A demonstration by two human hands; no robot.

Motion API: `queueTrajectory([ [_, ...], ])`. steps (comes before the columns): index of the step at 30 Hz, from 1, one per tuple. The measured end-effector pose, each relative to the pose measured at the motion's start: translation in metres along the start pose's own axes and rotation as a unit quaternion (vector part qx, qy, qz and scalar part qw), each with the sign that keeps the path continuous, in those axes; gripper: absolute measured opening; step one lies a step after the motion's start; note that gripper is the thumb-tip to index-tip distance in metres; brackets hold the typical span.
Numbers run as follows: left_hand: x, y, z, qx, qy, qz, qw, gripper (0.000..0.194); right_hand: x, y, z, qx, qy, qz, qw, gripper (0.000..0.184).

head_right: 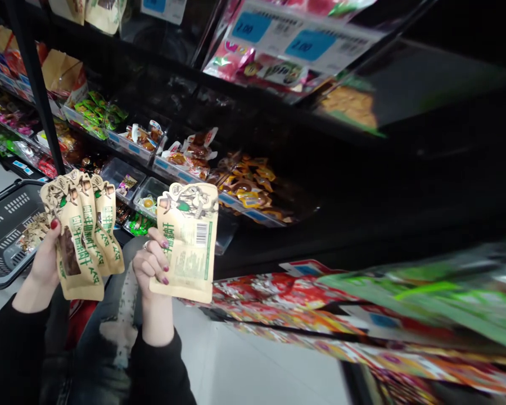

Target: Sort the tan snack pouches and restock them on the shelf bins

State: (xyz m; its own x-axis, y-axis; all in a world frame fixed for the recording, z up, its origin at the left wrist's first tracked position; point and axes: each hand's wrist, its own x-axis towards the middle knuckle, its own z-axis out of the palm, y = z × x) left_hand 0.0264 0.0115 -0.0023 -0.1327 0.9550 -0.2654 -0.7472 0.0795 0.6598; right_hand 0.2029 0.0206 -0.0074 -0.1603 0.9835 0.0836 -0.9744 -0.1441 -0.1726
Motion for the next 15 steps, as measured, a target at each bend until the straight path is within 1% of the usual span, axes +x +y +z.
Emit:
queueTrajectory([
  [2,0.000,0.002,0.000,0.007,-0.013,0.004,1.000,0.041,0.002,-0.002,0.001,0.041,-0.018,0.017,0.999,0.024],
  [5,0.000,0.003,0.001,0.006,-0.019,-0.002,1.000,0.042,0.007,-0.006,0.008,0.025,-0.015,0.023,0.999,0.028],
  [8,0.000,0.004,0.002,-0.006,-0.024,-0.033,0.999,0.044,0.013,-0.009,0.016,-0.054,0.033,0.010,0.998,0.028],
  [11,-0.002,0.005,0.003,-0.015,-0.036,-0.059,0.998,0.044,0.014,-0.009,0.019,-0.150,0.081,-0.015,0.985,0.024],
  [13,-0.003,0.005,0.002,-0.013,-0.041,-0.060,0.997,0.041,0.015,-0.006,0.018,-0.216,0.087,-0.023,0.972,0.024],
  [15,-0.005,0.005,0.002,-0.009,-0.041,-0.059,0.997,0.039,0.017,-0.001,0.016,-0.294,0.072,-0.024,0.953,0.027],
])
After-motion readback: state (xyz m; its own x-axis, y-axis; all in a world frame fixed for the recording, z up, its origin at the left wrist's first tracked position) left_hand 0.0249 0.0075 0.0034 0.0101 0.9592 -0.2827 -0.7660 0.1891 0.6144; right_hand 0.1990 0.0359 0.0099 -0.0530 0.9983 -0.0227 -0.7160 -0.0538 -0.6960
